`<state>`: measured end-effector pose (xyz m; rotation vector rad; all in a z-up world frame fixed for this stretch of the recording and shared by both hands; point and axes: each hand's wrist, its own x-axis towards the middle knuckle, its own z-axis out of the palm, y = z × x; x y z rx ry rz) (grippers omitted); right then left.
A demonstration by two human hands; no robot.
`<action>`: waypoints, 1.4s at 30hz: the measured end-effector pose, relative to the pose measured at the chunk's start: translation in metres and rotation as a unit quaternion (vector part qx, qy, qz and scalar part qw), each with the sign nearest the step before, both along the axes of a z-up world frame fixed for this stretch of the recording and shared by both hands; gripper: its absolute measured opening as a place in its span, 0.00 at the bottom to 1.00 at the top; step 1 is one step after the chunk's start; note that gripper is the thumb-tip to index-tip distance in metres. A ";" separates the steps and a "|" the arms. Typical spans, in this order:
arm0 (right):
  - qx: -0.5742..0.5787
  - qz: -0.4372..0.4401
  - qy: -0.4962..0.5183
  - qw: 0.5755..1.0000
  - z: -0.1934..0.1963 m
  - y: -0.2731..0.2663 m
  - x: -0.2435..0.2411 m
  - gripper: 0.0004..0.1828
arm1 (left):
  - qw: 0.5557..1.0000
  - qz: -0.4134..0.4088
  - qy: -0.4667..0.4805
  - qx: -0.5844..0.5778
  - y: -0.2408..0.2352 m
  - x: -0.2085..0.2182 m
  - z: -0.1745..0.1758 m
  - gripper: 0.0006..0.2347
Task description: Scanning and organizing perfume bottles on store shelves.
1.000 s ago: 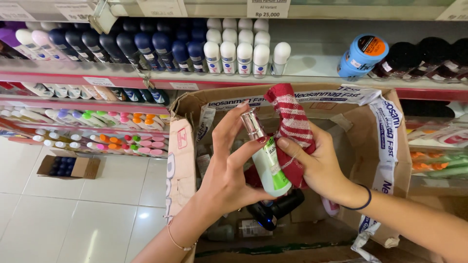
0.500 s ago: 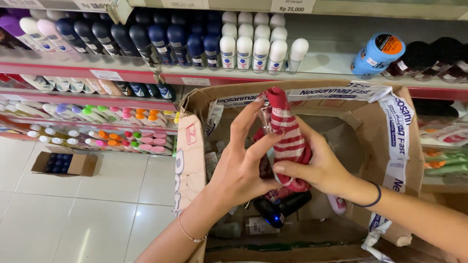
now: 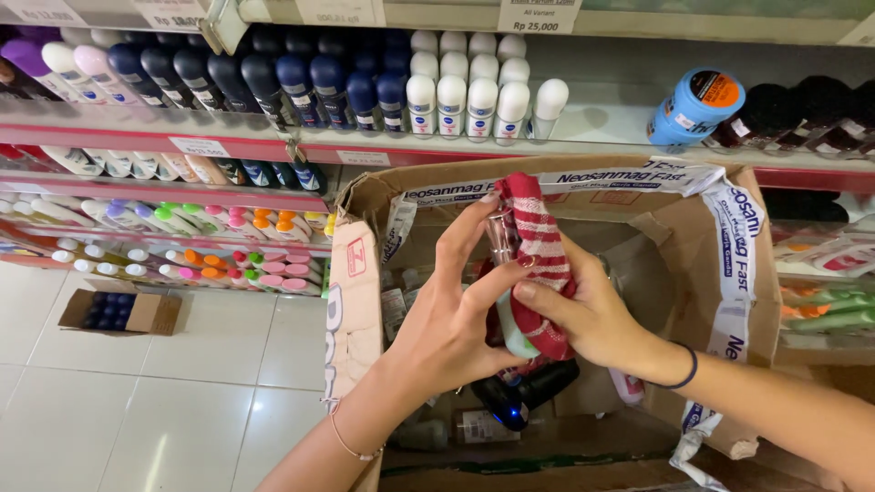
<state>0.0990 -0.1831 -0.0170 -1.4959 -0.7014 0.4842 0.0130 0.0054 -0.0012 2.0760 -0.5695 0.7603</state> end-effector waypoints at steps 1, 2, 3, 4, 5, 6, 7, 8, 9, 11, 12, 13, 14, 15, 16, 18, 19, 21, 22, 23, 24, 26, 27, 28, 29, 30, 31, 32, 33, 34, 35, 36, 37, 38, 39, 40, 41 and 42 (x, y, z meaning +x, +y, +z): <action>0.005 -0.004 -0.013 1.000 -0.004 -0.003 0.003 0.28 | 1.000 0.001 -0.005 0.004 -0.002 0.001 0.000 0.42; 0.006 -0.003 -0.016 1.000 -0.009 -0.005 0.005 0.28 | 1.000 0.002 -0.008 0.005 -0.002 0.001 0.000 0.42; 0.004 -0.019 -0.004 1.000 -0.014 -0.008 0.008 0.23 | 1.000 0.003 -0.011 0.009 -0.003 0.000 0.000 0.42; 0.004 -0.037 0.008 0.999 -0.018 -0.010 0.011 0.19 | 1.000 0.002 -0.015 0.015 -0.004 0.001 0.001 0.42; 0.006 -0.036 0.004 0.999 -0.018 -0.011 0.013 0.19 | 1.000 0.002 -0.019 0.016 -0.005 0.002 0.003 0.42; 0.012 -0.044 0.008 0.999 -0.019 -0.012 0.013 0.18 | 1.000 -0.001 -0.015 0.020 -0.006 0.001 0.005 0.41; 0.018 -0.052 0.013 0.998 -0.020 -0.013 0.014 0.16 | 1.000 -0.004 -0.010 0.023 -0.007 0.001 0.007 0.41; 0.019 -0.054 0.011 0.998 -0.020 -0.014 0.014 0.16 | 1.000 -0.006 -0.012 0.024 -0.008 0.001 0.008 0.41; 0.023 -0.063 0.023 0.998 -0.019 -0.015 0.014 0.17 | 0.999 -0.005 -0.012 0.030 -0.009 0.001 0.008 0.41; 0.029 -0.075 0.030 0.996 -0.016 -0.015 0.014 0.17 | 0.999 -0.008 -0.019 0.038 -0.011 0.003 0.009 0.40; 0.052 -0.060 0.032 0.996 -0.013 -0.014 0.013 0.18 | 0.999 0.000 -0.003 0.053 -0.012 0.004 0.009 0.40; 0.076 -0.044 0.033 0.996 -0.010 -0.013 0.013 0.21 | 0.997 0.008 0.013 0.069 -0.012 0.004 0.010 0.39; 0.077 -0.046 0.032 0.995 -0.004 -0.012 0.010 0.21 | 0.997 0.006 0.012 0.070 -0.013 0.005 0.010 0.39; 0.087 -0.040 0.025 0.995 0.002 -0.010 0.008 0.30 | 0.995 0.006 0.026 0.092 -0.014 0.006 0.009 0.39; 0.096 -0.033 0.018 0.995 0.007 -0.008 0.005 0.41 | 0.993 0.007 0.041 0.113 -0.015 0.006 0.009 0.39; 0.109 -0.032 0.017 0.993 0.014 -0.005 0.002 0.43 | 0.994 0.007 0.039 0.104 -0.015 0.007 0.006 0.40; 0.120 -0.030 0.017 0.992 0.018 -0.003 0.000 0.45 | 0.995 0.008 0.039 0.095 -0.014 0.007 0.004 0.41; 0.125 -0.040 0.015 0.991 0.019 -0.002 0.000 0.46 | 0.995 0.005 0.040 0.088 -0.015 0.007 0.004 0.42; 0.130 -0.049 0.012 0.990 0.020 -0.001 0.000 0.48 | 0.996 0.002 0.041 0.079 -0.015 0.008 0.005 0.43; 0.129 -0.049 0.012 0.990 0.015 -0.004 0.001 0.48 | 0.996 0.002 0.041 0.079 -0.016 0.008 0.006 0.43; 0.104 -0.045 -0.012 0.993 0.011 -0.006 0.003 0.41 | 0.997 -0.002 0.029 0.070 -0.016 0.008 0.007 0.43; 0.080 -0.040 -0.038 0.995 0.007 -0.009 0.006 0.34 | 0.998 -0.006 0.015 0.060 -0.016 0.007 0.007 0.43; 0.083 -0.042 -0.045 0.995 0.006 -0.009 0.007 0.29 | 0.998 -0.007 0.027 0.060 -0.015 0.007 0.006 0.44; 0.087 -0.044 -0.053 0.994 0.006 -0.008 0.008 0.24 | 0.997 -0.007 0.039 0.059 -0.015 0.006 0.006 0.45; 0.087 -0.044 -0.055 0.994 0.007 -0.008 0.010 0.24 | 0.998 -0.007 0.037 0.059 -0.014 0.006 0.004 0.45; 0.088 -0.069 -0.030 0.993 0.008 -0.007 0.011 0.20 | 0.997 -0.004 0.038 0.066 -0.013 0.006 0.002 0.47; 0.089 -0.094 -0.005 0.992 0.008 -0.006 0.013 0.17 | 0.997 -0.001 0.040 0.072 -0.011 0.005 0.000 0.49; 0.091 -0.095 -0.006 0.991 0.010 -0.006 0.014 0.17 | 0.996 -0.002 0.039 0.074 -0.010 0.005 0.000 0.49; 0.092 -0.115 -0.015 0.989 0.011 -0.006 0.016 0.15 | 0.997 0.003 0.042 0.072 -0.010 0.005 0.000 0.49; 0.092 -0.136 -0.023 0.986 0.012 -0.005 0.017 0.14 | 0.996 0.006 0.046 0.070 -0.009 0.005 -0.001 0.50; 0.095 -0.138 -0.022 0.986 0.014 -0.004 0.017 0.14 | 0.996 0.004 0.047 0.072 -0.008 0.005 0.000 0.50; 0.102 -0.141 -0.013 0.985 0.015 -0.003 0.016 0.13 | 0.997 0.015 0.047 0.065 -0.007 0.004 0.001 0.51; 0.109 -0.144 -0.003 0.984 0.016 -0.003 0.015 0.13 | 0.997 0.027 0.048 0.057 -0.007 0.004 0.002 0.53; 0.110 -0.147 -0.001 0.983 0.018 -0.001 0.012 0.13 | 0.997 0.023 0.049 0.060 -0.006 0.001 0.002 0.53; 0.105 -0.155 -0.016 0.982 0.020 0.001 0.009 0.12 | 0.993 0.025 0.107 0.038 -0.006 -0.001 0.002 0.53; 0.099 -0.163 -0.030 0.981 0.022 0.003 0.006 0.12 | 0.986 0.027 0.165 0.017 -0.005 -0.003 0.001 0.53; 0.101 -0.167 -0.029 0.980 0.018 0.004 0.004 0.12 | 0.986 0.023 0.166 0.020 -0.004 -0.004 -0.001 0.53; 0.090 -0.167 -0.051 0.981 0.015 0.005 0.002 0.12 | 0.980 0.033 0.194 0.012 -0.004 -0.004 -0.003 0.48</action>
